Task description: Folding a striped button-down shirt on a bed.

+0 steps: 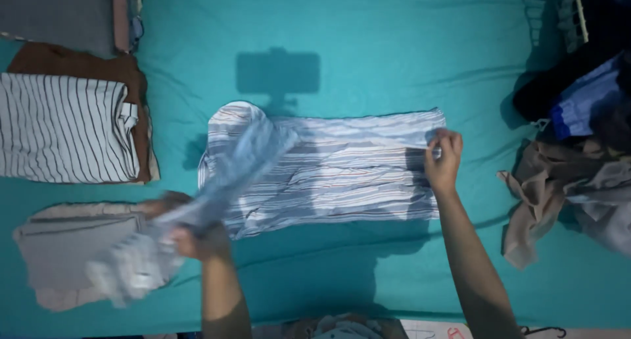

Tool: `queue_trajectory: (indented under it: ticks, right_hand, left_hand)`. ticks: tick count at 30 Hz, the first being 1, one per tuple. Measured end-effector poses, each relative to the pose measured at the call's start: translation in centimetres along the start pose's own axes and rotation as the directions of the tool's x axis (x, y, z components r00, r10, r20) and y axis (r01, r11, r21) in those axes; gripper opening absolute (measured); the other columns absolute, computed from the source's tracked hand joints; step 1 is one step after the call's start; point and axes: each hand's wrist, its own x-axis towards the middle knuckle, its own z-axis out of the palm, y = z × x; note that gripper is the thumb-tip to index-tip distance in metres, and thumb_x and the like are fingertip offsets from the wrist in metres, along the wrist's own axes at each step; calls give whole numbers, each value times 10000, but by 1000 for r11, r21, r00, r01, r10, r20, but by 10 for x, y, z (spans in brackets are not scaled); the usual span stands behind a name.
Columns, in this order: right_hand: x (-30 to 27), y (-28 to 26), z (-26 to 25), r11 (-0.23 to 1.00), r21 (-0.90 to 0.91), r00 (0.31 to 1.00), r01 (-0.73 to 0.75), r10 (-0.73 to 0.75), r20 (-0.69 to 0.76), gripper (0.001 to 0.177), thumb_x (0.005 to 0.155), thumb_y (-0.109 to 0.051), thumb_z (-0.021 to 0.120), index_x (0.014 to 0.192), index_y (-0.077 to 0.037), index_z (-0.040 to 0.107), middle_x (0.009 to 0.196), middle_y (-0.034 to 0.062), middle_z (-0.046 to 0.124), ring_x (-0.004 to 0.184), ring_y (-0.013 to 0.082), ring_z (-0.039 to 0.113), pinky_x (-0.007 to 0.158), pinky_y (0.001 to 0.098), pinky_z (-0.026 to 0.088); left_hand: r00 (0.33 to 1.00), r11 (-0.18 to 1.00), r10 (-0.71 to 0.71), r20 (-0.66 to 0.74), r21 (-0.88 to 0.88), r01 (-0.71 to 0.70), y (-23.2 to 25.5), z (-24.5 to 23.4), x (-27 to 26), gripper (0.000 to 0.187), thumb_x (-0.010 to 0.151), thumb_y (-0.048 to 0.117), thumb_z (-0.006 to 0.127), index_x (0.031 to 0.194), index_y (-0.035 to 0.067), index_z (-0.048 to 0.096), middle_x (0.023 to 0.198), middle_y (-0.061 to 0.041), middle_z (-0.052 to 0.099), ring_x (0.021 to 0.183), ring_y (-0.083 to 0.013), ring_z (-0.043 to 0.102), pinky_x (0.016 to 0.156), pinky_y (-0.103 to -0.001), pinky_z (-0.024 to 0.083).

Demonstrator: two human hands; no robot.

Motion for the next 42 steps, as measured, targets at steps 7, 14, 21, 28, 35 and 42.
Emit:
queue_trajectory:
  ticks: [7, 14, 21, 28, 35, 42]
  right_hand:
    - [-40, 16, 5, 982, -183, 990, -42, 65, 125, 363, 792, 29, 732, 1136, -11, 624, 1303, 231, 557, 1235, 416, 488, 1071, 482, 402]
    - [-23, -193, -36, 620, 623, 722, -476, -129, 680, 796, 760, -176, 861, 1447, -104, 466, 1403, 168, 508, 1368, 234, 465, 1139, 431, 378]
    - [-49, -222, -42, 932, 331, 839, -152, -56, 542, 372, 967, -90, 759, 1317, -189, 681, 1219, 28, 749, 1010, 154, 755, 900, 337, 617]
    - [-59, -271, -69, 702, 685, 564, -197, -490, 665, 508, 769, -41, 824, 1224, -105, 606, 1285, 124, 620, 1220, 264, 629, 999, 388, 560]
    - [-67, -247, -95, 648, 542, 385, -536, -384, 839, 342, 709, 99, 676, 1007, -63, 631, 1272, 123, 593, 1125, 242, 628, 914, 372, 524]
    - [-59, -240, -108, 600, 515, 309, -613, -418, 854, 276, 770, 150, 624, 957, -51, 657, 1226, 119, 654, 1121, 270, 665, 873, 377, 535]
  left_hand:
    - [374, 631, -351, 858, 512, -583, 154, 193, -25, 281, 749, 306, 732, 973, 138, 719, 864, -84, 656, 755, -314, 666, 665, -447, 521]
    - [260, 759, -502, 825, 564, -326, 198, 275, -81, 567, 771, 367, 820, 1194, 86, 570, 867, -101, 649, 692, -347, 691, 583, -475, 530]
    - [159, 810, -566, 809, 509, 292, -42, 178, -48, 1005, 593, 311, 938, 1395, 25, 403, 1354, -188, 412, 1303, -359, 398, 1103, -450, 341]
    - [712, 306, -702, 5, 905, 295, -103, 215, 16, 942, 854, 576, 819, 1240, -93, 281, 1165, -295, 583, 1091, -422, 592, 956, -513, 450]
    - [759, 633, -648, 64, 600, 490, -146, 173, 27, 413, 937, 144, 664, 1163, 38, 335, 876, -152, 654, 662, -211, 682, 553, -331, 563]
    - [588, 641, -763, 269, 438, 631, -133, 156, 58, 94, 995, 72, 635, 971, 10, 702, 824, -30, 663, 688, -120, 639, 602, -272, 554]
